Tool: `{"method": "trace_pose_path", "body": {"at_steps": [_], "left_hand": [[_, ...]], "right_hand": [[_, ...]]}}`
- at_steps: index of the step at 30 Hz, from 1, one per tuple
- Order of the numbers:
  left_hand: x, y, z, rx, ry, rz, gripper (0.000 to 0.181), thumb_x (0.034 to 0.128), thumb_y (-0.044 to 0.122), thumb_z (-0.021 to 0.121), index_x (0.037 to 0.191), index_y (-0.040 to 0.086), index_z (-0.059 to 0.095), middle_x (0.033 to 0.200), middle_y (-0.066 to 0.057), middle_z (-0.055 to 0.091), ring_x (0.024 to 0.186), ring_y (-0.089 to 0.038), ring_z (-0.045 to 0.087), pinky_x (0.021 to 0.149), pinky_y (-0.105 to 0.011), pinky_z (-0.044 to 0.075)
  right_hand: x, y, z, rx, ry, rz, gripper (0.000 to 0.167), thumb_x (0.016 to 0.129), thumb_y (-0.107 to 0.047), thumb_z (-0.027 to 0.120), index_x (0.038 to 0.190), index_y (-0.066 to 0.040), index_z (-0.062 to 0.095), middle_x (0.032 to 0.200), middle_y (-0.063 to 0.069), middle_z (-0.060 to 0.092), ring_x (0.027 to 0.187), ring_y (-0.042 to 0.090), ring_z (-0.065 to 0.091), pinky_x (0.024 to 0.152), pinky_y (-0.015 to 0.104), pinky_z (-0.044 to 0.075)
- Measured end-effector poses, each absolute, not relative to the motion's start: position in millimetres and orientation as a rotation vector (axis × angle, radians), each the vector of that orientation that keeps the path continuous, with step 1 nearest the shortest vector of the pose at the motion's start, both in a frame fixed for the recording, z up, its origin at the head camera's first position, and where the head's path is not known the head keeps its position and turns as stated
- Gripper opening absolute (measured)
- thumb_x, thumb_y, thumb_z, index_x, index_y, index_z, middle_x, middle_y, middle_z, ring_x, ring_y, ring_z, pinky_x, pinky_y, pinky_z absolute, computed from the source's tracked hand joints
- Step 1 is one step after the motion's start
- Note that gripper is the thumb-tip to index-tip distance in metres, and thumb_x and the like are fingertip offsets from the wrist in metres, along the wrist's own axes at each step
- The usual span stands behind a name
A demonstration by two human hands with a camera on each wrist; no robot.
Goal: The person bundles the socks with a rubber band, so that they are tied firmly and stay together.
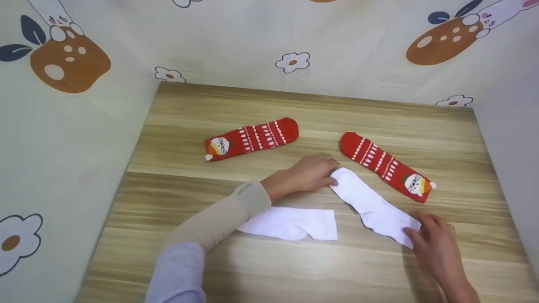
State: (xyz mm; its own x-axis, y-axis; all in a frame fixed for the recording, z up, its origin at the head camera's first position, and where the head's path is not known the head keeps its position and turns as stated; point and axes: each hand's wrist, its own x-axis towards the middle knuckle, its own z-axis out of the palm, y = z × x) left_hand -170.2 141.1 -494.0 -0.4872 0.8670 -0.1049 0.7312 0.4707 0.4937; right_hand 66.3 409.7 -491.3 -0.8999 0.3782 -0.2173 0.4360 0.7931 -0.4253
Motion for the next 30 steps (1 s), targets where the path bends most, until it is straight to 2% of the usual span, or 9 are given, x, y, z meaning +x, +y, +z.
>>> {"method": "trace_pose_path", "body": {"at_steps": [7,9,12,16,20,28,30], "left_hand": [[-171.5,151.7,-493.3,1.317,2.390,0.528,0.041,0.1024,0.037,0.064,0.134,0.011,0.066,0.122,-0.003,0.067,0.112,-0.016,0.059,0.097,-0.032,0.052],[-170.7,153.2,-493.5,1.300,2.381,0.538,0.039,0.1026,0.034,0.064,0.134,0.012,0.066,0.119,-0.002,0.066,0.109,-0.015,0.058,0.096,-0.031,0.051],[-169.2,155.7,-494.7,1.285,2.371,0.563,0.031,0.1028,0.029,0.064,0.128,0.011,0.068,0.113,-0.002,0.066,0.105,-0.015,0.057,0.093,-0.029,0.051],[-167.6,156.3,-494.8,1.263,2.348,0.618,0.022,0.1032,0.024,0.063,0.121,0.011,0.068,0.111,-0.002,0.069,0.102,-0.017,0.059,0.093,-0.030,0.051],[-167.6,150.6,-492.8,1.235,2.328,0.670,0.019,0.1040,0.023,0.062,0.118,0.012,0.067,0.109,-0.003,0.071,0.099,-0.018,0.061,0.092,-0.031,0.052],[-167.3,135.0,-487.9,1.216,2.364,0.681,0.017,0.1052,0.023,0.059,0.118,0.014,0.067,0.106,-0.002,0.072,0.093,-0.018,0.062,0.088,-0.033,0.053],[-166.6,130.7,-486.2,1.200,2.370,0.700,0.018,0.1054,0.023,0.059,0.119,0.014,0.067,0.108,-0.002,0.072,0.094,-0.018,0.063,0.088,-0.033,0.054]], "right_hand": [[62.9,414.5,-489.8,0.734,2.712,-0.724,0.068,0.099,-0.037,0.070,0.147,0.004,0.048,0.144,0.030,0.042,0.128,0.046,0.036,0.106,0.060,0.039],[61.0,415.5,-489.4,0.740,2.705,-0.733,0.063,0.098,-0.037,0.071,0.143,0.005,0.052,0.139,0.029,0.047,0.123,0.044,0.039,0.102,0.057,0.041],[59.8,416.5,-488.9,0.729,2.732,-0.746,0.047,0.098,-0.027,0.072,0.130,0.005,0.059,0.126,0.026,0.056,0.112,0.040,0.046,0.094,0.051,0.044],[61.6,418.3,-488.3,0.723,2.779,-0.751,0.028,0.098,-0.017,0.070,0.116,0.002,0.062,0.109,0.021,0.065,0.097,0.032,0.054,0.079,0.033,0.045],[63.2,417.5,-485.7,0.755,2.775,-0.784,0.026,0.100,-0.019,0.067,0.116,0.000,0.060,0.107,0.021,0.068,0.092,0.029,0.058,0.066,0.019,0.041],[65.4,408.8,-477.7,0.739,2.854,-0.829,0.026,0.102,-0.024,0.066,0.116,-0.003,0.059,0.101,0.017,0.071,0.082,0.020,0.056,0.060,0.020,0.043],[65.5,406.2,-476.8,0.741,2.878,-0.833,0.026,0.102,-0.026,0.066,0.116,-0.004,0.060,0.102,0.017,0.073,0.084,0.020,0.058,0.061,0.018,0.042]]}}
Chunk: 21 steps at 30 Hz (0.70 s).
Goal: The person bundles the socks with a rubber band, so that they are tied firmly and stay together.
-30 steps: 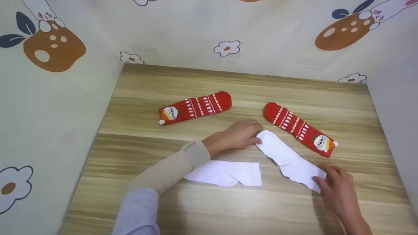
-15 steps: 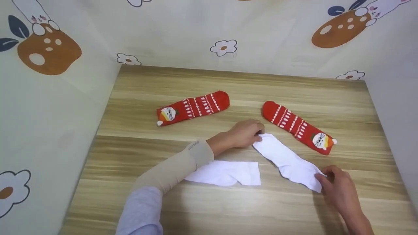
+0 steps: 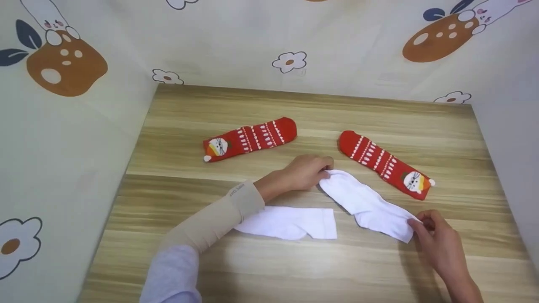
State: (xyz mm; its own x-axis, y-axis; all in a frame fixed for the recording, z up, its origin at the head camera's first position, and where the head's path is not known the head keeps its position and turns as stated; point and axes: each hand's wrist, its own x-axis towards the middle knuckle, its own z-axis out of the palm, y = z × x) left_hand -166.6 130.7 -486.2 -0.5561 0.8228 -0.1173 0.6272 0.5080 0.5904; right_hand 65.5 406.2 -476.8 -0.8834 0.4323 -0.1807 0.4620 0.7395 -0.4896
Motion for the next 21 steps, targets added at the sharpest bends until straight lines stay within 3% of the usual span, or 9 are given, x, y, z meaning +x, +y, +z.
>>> {"method": "trace_pose_path", "body": {"at_steps": [4,13,21], "left_hand": [[-166.0,120.8,-481.6,1.169,2.389,0.740,0.018,0.1055,0.023,0.059,0.120,0.016,0.067,0.110,0.000,0.073,0.094,-0.016,0.063,0.088,-0.032,0.053],[-163.1,95.6,-471.1,1.098,2.419,0.851,0.017,0.1053,0.024,0.059,0.119,0.016,0.066,0.105,0.002,0.071,0.092,-0.015,0.063,0.084,-0.029,0.054],[-158.4,68.6,-461.4,1.037,2.424,0.940,0.017,0.1047,0.023,0.061,0.119,0.016,0.066,0.103,0.003,0.069,0.092,-0.015,0.061,0.083,-0.027,0.053]], "right_hand": [[63.0,400.9,-474.1,0.758,2.900,-0.866,0.027,0.101,-0.025,0.068,0.118,-0.006,0.059,0.109,0.018,0.075,0.088,0.018,0.059,0.063,0.016,0.042],[53.2,386.0,-468.0,0.705,2.987,-0.991,0.024,0.098,-0.020,0.072,0.115,-0.006,0.062,0.109,0.018,0.076,0.080,-0.013,0.053,0.068,0.006,0.043],[46.6,369.6,-462.5,0.615,2.989,-1.086,0.022,0.097,-0.014,0.073,0.113,-0.006,0.061,0.109,0.018,0.076,0.081,-0.012,0.059,0.068,0.006,0.051]]}}
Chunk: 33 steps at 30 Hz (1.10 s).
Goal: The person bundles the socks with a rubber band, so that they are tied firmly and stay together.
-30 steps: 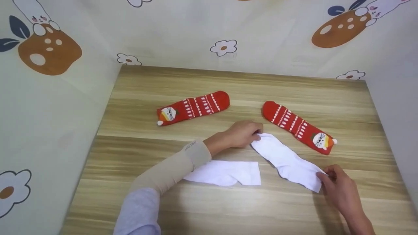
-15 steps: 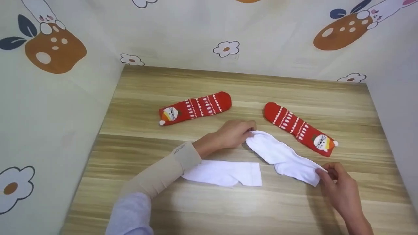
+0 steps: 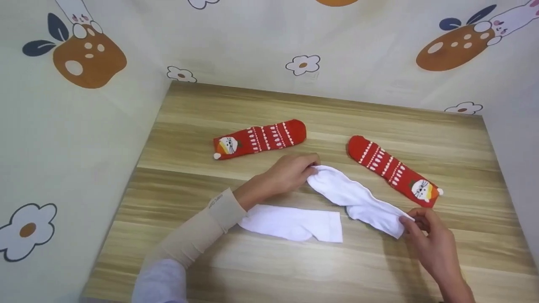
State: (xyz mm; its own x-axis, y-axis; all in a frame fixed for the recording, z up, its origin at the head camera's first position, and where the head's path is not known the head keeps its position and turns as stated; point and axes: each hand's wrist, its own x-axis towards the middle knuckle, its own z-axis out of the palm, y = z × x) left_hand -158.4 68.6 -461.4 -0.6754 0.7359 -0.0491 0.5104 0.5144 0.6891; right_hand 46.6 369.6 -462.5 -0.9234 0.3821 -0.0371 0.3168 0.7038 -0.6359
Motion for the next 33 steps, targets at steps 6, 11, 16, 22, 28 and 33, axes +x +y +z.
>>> {"method": "trace_pose_path", "body": {"at_steps": [6,11,16,22,28,33], "left_hand": [[-152.4,49.2,-457.9,1.030,2.476,1.004,0.018,0.1034,0.021,0.063,0.119,0.013,0.067,0.107,0.000,0.071,0.097,-0.017,0.061,0.091,-0.029,0.055],[-147.0,34.6,-452.0,0.956,2.480,1.024,0.019,0.1024,0.023,0.065,0.120,0.015,0.066,0.106,0.002,0.070,0.095,-0.014,0.062,0.088,-0.026,0.056],[-143.0,21.6,-444.5,0.885,2.485,1.035,0.020,0.1025,0.026,0.065,0.121,0.017,0.066,0.106,0.004,0.070,0.094,-0.013,0.063,0.085,-0.025,0.056],[-137.8,8.8,-442.5,0.825,2.509,1.008,0.021,0.1023,0.028,0.065,0.121,0.018,0.065,0.105,0.005,0.070,0.095,-0.012,0.063,0.087,-0.026,0.056],[-132.4,-4.1,-438.8,0.779,2.539,1.001,0.022,0.1016,0.028,0.066,0.121,0.018,0.066,0.105,0.003,0.070,0.095,-0.013,0.064,0.088,-0.028,0.057],[-127.4,-16.1,-436.4,0.729,2.534,1.008,0.023,0.1009,0.028,0.068,0.121,0.018,0.066,0.103,0.004,0.071,0.091,-0.012,0.064,0.083,-0.027,0.057]], "right_hand": [[40.7,357.3,-457.7,-0.490,-2.779,1.026,0.020,0.095,-0.011,0.074,0.110,-0.005,0.062,0.103,0.015,0.076,0.078,-0.009,0.060,0.067,0.007,0.049],[35.9,349.4,-452.1,-0.494,-2.834,0.999,0.020,0.098,-0.017,0.072,0.113,-0.008,0.061,0.105,0.012,0.077,0.080,-0.008,0.060,0.069,0.008,0.049],[28.5,344.0,-445.2,-0.451,-2.842,1.009,0.020,0.098,-0.017,0.072,0.113,-0.009,0.062,0.104,0.012,0.078,0.082,-0.008,0.061,0.071,0.007,0.050],[23.8,335.4,-441.0,-0.410,-2.849,1.020,0.019,0.097,-0.016,0.073,0.112,-0.009,0.062,0.103,0.009,0.078,0.082,-0.006,0.062,0.071,0.010,0.052],[17.9,327.1,-438.4,-0.396,-2.867,1.033,0.022,0.098,-0.022,0.072,0.113,-0.011,0.061,0.104,0.005,0.076,0.083,0.002,0.062,0.070,0.013,0.051],[13.2,321.4,-437.8,-0.300,-2.813,1.057,0.019,0.095,-0.016,0.076,0.110,-0.010,0.065,0.096,0.004,0.075,0.079,0.001,0.061,0.067,0.012,0.049]]}}
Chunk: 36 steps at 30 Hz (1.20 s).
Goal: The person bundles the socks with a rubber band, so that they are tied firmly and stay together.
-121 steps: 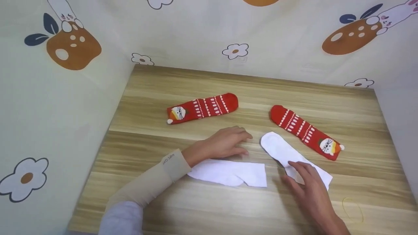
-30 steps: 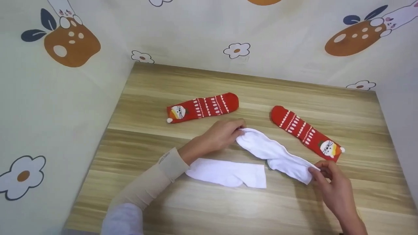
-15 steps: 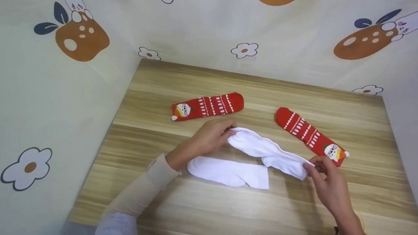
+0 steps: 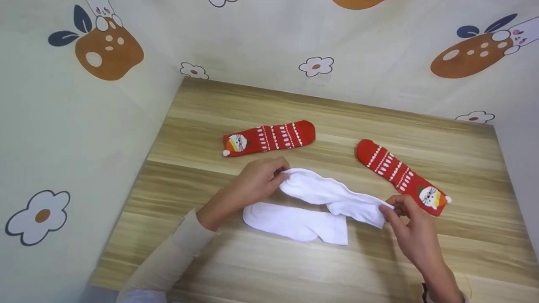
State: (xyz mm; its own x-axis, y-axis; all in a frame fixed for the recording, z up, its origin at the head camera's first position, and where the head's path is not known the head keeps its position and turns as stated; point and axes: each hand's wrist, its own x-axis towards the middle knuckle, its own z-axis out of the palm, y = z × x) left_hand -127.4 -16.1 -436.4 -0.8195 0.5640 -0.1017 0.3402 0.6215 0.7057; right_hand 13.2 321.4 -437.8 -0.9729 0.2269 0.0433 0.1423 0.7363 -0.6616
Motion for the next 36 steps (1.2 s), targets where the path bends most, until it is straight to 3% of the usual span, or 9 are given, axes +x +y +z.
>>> {"method": "trace_pose_path", "body": {"at_steps": [8,15,23,36], "left_hand": [[-118.9,-37.0,-434.6,0.641,2.486,1.013,0.023,0.0999,0.029,0.069,0.121,0.018,0.069,0.100,0.004,0.072,0.088,-0.012,0.064,0.079,-0.027,0.058],[-113.4,-55.9,-432.5,0.570,2.408,1.013,0.019,0.0993,0.027,0.070,0.117,0.018,0.070,0.102,0.003,0.073,0.089,-0.013,0.066,0.083,-0.031,0.060],[-109.0,-74.8,-434.4,0.591,2.354,1.048,0.016,0.0986,0.022,0.070,0.114,0.017,0.072,0.107,0.002,0.075,0.094,-0.015,0.067,0.091,-0.036,0.060],[-104.7,-100.2,-454.2,0.566,2.213,1.199,0.012,0.0974,0.016,0.072,0.109,0.018,0.074,0.099,0.001,0.073,0.089,-0.017,0.065,0.082,-0.033,0.058]], "right_hand": [[7.9,312.8,-440.8,-0.186,-2.804,1.095,0.017,0.095,-0.013,0.075,0.110,-0.010,0.066,0.094,0.003,0.073,0.081,0.000,0.060,0.065,0.013,0.049],[5.2,303.5,-444.0,-0.151,-2.871,1.142,0.012,0.098,-0.016,0.072,0.109,-0.014,0.067,0.091,0.000,0.072,0.082,0.004,0.061,0.064,0.020,0.048],[4.0,293.0,-450.8,-0.107,-2.961,1.163,0.012,0.099,-0.020,0.071,0.109,-0.015,0.066,0.090,-0.001,0.071,0.080,0.008,0.060,0.065,0.021,0.048],[3.0,280.0,-468.5,-0.054,-2.986,1.187,0.013,0.095,-0.010,0.074,0.106,-0.015,0.067,0.085,-0.003,0.072,0.075,0.008,0.059,0.067,0.021,0.049]]}}
